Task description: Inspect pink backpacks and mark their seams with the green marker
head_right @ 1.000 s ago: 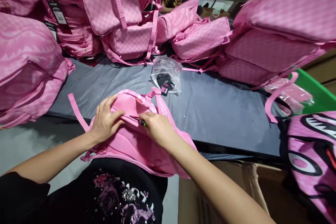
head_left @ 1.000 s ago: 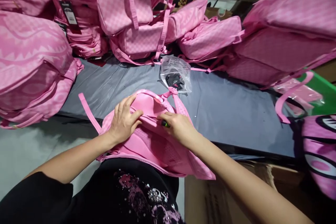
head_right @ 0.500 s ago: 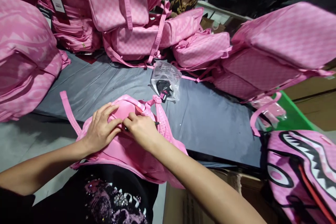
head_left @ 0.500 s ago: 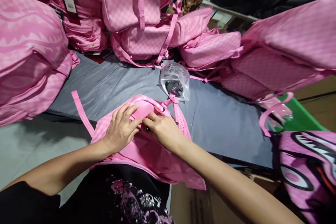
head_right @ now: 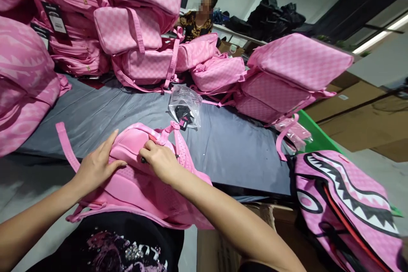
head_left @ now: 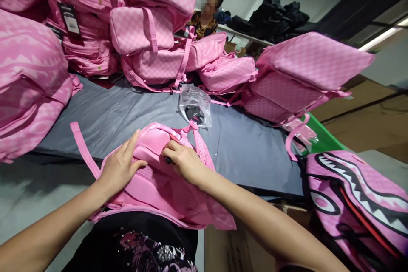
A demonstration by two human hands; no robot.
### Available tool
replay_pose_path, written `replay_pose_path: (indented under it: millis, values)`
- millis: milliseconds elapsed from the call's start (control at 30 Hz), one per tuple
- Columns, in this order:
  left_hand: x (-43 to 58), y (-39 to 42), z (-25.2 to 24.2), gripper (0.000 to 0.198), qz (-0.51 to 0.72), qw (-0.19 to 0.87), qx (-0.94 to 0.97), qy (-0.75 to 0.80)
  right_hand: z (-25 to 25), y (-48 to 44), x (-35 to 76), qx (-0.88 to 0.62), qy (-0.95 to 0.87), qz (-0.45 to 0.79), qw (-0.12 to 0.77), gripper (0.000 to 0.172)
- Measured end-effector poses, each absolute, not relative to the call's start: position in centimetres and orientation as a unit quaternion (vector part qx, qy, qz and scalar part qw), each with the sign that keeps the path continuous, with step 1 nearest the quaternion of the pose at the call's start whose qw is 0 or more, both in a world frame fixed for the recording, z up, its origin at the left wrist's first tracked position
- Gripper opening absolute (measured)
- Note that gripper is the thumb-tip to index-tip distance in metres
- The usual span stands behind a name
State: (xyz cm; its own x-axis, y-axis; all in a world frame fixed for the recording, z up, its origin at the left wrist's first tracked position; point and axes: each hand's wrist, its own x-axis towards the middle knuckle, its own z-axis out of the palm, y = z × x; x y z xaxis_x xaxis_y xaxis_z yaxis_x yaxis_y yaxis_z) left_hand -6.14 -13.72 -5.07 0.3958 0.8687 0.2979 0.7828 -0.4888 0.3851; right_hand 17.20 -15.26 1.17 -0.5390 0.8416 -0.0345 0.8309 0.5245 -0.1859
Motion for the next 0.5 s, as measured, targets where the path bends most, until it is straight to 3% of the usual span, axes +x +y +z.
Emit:
replay_pose_path:
  millis: [233,333,400,500]
  values:
    - [-6.0,-14.1,-4.6,0.076,0.244,0.124,0.823,0.498,0.7,-18.5,22.7,-0.469,-0.877,-0.002,-0.109,0.019]
    - [-6.0,-14.0,-4.5,0.072,0.235,0.160,0.808,0.516,0.4,-19.6,23.7,-0.488,-0.863,-0.027,-0.124,0.018]
    - [-6.5,-13.8,-4.7,0.082,0.213,0.200,0.793,0.534,0.4,-19.9,23.7,-0.517,-0.846,-0.031,-0.129,0.016]
    - [-7.5,-13.5,-4.8,0.080,0.176,0.264,0.781,0.537,0.4,-20.9,23.3,-0.599,-0.797,-0.012,-0.078,0.019]
